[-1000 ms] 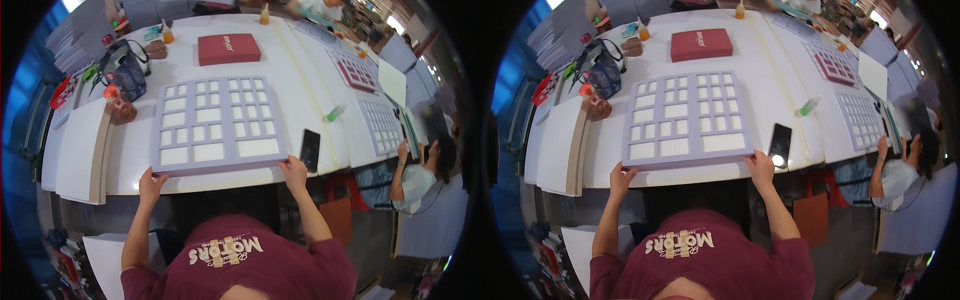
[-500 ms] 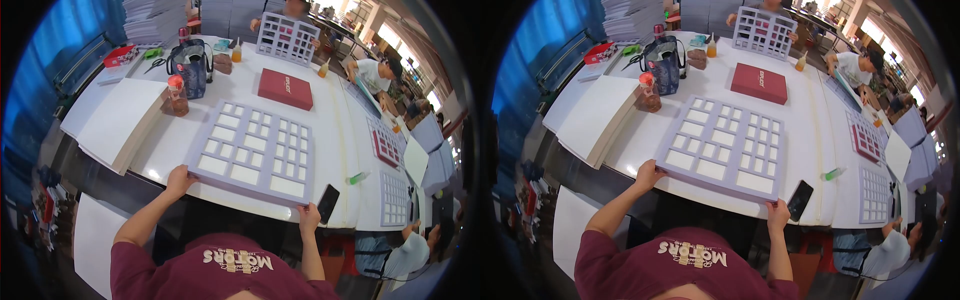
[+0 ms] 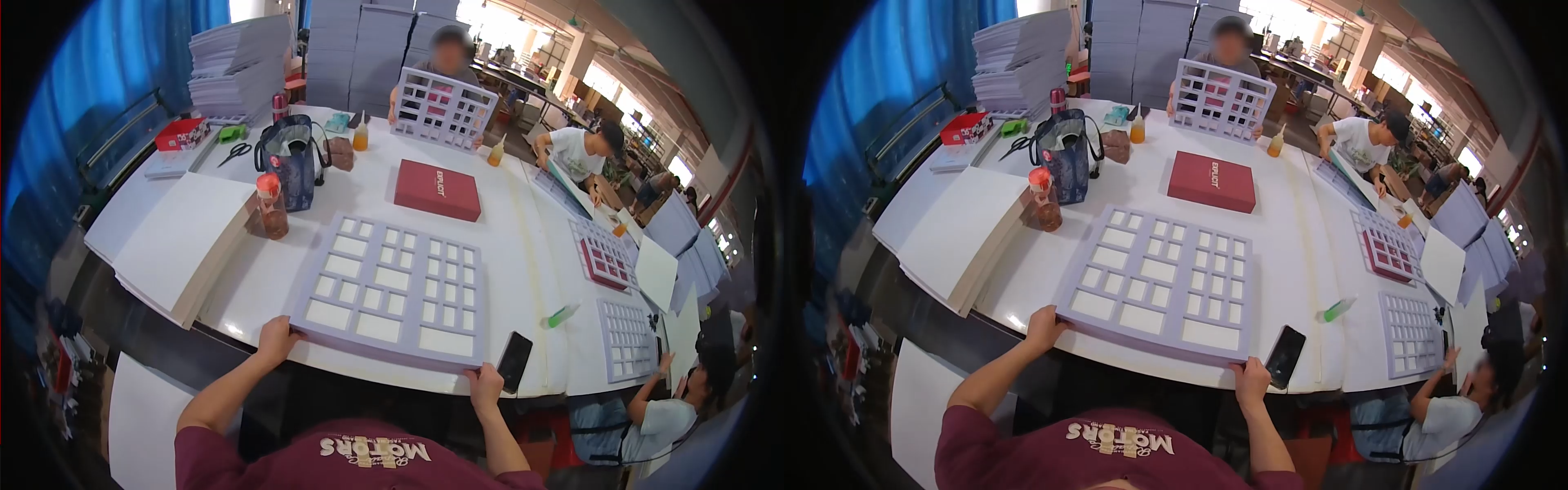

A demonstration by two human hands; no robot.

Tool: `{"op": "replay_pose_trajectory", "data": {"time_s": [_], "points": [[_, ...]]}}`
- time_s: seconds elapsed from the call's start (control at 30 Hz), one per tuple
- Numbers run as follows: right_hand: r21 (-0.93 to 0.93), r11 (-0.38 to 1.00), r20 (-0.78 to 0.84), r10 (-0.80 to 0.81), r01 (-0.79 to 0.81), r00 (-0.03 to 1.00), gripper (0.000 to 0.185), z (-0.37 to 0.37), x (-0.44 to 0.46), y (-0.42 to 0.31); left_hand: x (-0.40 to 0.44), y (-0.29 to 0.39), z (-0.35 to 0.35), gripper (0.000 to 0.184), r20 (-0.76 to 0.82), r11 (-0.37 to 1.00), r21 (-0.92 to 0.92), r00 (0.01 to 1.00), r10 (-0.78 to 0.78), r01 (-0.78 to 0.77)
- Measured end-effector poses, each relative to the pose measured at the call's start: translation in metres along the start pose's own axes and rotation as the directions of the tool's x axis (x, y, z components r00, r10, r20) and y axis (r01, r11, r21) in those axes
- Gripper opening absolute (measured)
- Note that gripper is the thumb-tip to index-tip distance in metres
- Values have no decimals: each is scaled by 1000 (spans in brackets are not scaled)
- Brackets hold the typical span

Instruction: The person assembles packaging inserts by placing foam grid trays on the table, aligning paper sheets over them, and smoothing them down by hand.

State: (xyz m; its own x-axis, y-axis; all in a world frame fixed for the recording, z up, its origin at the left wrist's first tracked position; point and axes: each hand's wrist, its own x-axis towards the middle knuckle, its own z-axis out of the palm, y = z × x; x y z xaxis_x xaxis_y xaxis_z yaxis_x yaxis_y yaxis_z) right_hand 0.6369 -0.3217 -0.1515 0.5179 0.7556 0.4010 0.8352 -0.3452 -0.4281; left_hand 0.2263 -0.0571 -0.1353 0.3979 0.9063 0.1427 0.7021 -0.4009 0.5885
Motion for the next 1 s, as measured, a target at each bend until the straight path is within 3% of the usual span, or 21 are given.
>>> {"op": "replay_pose_trajectory", "data": {"time_s": [0.13,0.23,0.27,0.3,0.33,0.37,0.43,0.53,0.57,0.77,0.9,1.0], "points": [[79,995,74,54,-60,996,29,-5,0,0,0,-1,-7,20,85,1000,-14,996,-21,22],[118,982,164,125,-145,979,28,-18,-3,-1,11,-10,-30,15,133,992,117,991,32,-48],[123,978,176,147,-170,973,29,-20,-5,2,13,-22,-34,10,-57,987,131,993,107,-99],[140,971,159,170,-193,973,29,-23,-7,2,17,-27,-53,12,-131,972,205,981,143,-114],[109,983,117,138,-151,983,24,-28,-8,2,19,-33,-72,20,-270,944,325,951,153,-60],[122,980,91,148,-159,985,21,-38,-6,-5,23,-36,-93,24,-320,909,408,946,58,83],[170,969,20,177,-178,984,15,-42,-1,-1,26,-45,-138,27,-524,773,618,809,268,145],[313,922,-28,247,-227,968,13,-44,9,5,16,-98,-161,28,-590,455,765,780,209,456],[333,919,-38,237,-212,971,13,-46,13,1,14,-86,-175,24,-398,546,661,857,-326,515],[372,928,-105,70,-26,992,12,-48,33,-35,-8,-98,-188,16,-365,609,672,904,-221,421],[248,964,-113,-71,97,991,10,-48,40,-49,-10,-101,-206,13,-362,694,632,923,-129,345],[188,958,-144,-194,219,970,8,-50,46,-54,-9,-108,-224,11,-302,789,532,939,-164,309]]}}
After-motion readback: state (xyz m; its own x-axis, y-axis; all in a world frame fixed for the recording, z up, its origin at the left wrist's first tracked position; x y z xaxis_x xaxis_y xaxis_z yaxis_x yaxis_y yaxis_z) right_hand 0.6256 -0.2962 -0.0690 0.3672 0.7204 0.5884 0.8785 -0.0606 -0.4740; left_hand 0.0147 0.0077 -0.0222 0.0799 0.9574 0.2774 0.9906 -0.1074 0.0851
